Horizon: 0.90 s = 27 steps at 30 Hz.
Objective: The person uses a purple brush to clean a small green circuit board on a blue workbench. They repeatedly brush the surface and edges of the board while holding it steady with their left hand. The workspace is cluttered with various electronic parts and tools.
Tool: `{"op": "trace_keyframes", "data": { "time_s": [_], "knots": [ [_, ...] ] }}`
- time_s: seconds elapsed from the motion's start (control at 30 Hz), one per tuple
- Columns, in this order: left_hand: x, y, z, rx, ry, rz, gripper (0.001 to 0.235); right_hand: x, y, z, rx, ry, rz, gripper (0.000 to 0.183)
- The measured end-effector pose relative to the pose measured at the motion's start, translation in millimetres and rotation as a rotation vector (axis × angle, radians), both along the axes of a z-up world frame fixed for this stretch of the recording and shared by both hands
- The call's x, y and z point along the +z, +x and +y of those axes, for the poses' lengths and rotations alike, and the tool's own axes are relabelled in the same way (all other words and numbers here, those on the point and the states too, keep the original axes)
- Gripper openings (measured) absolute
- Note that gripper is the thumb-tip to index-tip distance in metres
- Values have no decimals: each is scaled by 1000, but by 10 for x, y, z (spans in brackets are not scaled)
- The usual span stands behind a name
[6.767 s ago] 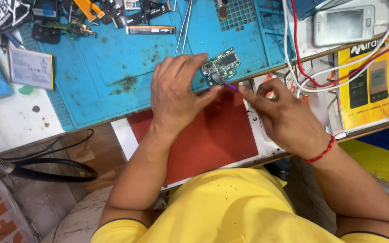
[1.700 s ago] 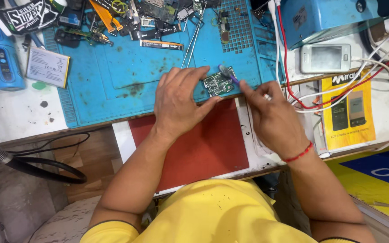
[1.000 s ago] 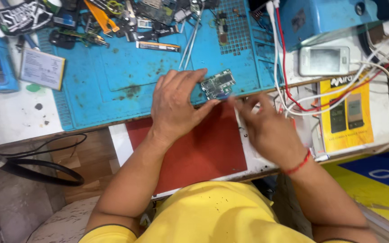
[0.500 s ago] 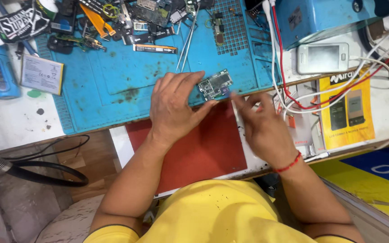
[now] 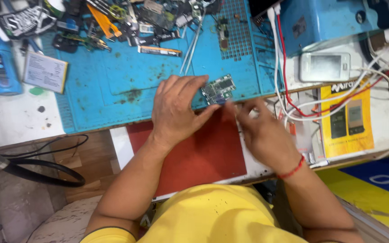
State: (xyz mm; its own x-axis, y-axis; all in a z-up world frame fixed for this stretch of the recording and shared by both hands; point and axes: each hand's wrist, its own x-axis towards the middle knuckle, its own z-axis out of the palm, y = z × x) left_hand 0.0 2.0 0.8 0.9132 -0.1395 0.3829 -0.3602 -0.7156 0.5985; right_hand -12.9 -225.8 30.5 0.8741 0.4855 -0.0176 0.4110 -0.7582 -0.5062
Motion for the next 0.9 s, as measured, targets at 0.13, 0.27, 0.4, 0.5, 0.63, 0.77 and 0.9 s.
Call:
{"op": "trace_keyframes", "data": {
  "time_s": [0.13,0.27,0.4,0.5,0.63,0.77,0.9],
  "knots": [
    [-24,-7,-10,-4,-12,-2,61,-36,0,-53,-54,23,-73,52],
    [-8,3,-12,19,6,11,62,-19,-5,1,7,15,-44,56],
    [-24,-12,-2,10,-1,4,60,16,40,-46,-86,22,-114,46],
    [-1,-11,1,8,-8,13,60,109,-98,-93,-35,-66,-50,50],
    [-37,-12,-7,6,-23,-14,60,43,-48,-147,-82,-39,-65,49],
    [0,8,-13,11,7,1,62,-20,-28,-40,-38,-54,-55,50],
    [-27,-14,-11,13,-2,25,61,2,47,-106,-42,-6,-117,58]
  ]
}}
